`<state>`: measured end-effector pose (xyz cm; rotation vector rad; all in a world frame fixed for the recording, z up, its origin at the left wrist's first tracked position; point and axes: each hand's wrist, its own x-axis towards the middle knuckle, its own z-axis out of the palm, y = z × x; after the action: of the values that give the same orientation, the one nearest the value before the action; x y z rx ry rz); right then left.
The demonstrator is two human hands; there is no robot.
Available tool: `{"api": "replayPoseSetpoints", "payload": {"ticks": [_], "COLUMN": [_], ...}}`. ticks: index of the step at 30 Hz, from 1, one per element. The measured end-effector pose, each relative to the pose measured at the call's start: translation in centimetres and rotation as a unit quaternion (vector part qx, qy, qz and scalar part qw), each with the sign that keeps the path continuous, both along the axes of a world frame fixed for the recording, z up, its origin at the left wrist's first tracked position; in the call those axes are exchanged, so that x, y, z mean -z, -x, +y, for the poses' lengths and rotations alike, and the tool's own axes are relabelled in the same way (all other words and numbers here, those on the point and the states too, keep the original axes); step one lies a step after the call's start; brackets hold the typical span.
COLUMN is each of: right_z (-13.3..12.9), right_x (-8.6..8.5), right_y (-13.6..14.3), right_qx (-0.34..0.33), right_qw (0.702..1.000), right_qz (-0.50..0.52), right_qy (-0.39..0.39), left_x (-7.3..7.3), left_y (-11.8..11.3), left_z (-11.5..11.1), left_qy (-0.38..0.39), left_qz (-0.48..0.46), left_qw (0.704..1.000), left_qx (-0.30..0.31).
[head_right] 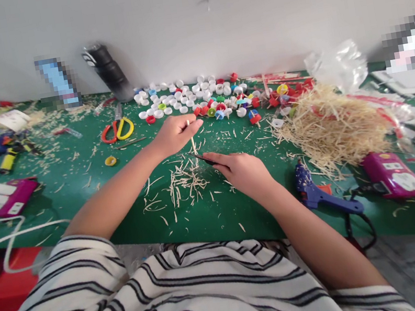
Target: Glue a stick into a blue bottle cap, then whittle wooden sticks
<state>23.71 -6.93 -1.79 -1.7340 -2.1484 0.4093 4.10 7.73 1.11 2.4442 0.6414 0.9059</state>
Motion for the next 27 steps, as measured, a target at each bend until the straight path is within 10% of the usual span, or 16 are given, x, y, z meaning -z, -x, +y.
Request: {"api": "replayPoseSetpoints", "payload": {"ticks": [27], "right_z": [-0.1], "right_x": [-0.4], "right_y": [0.2], "right_qx": [0.001], "right_qw": [1.0], "right_qz": [-0.007], "right_qy": [0.005], "left_x": [1.4], "left_y": [0.2], "left_z": [0.8], "left_qy": [-0.007], "left_qz": [-0.042], "left_qw": [0.999], "left_qx": [0.003]}}
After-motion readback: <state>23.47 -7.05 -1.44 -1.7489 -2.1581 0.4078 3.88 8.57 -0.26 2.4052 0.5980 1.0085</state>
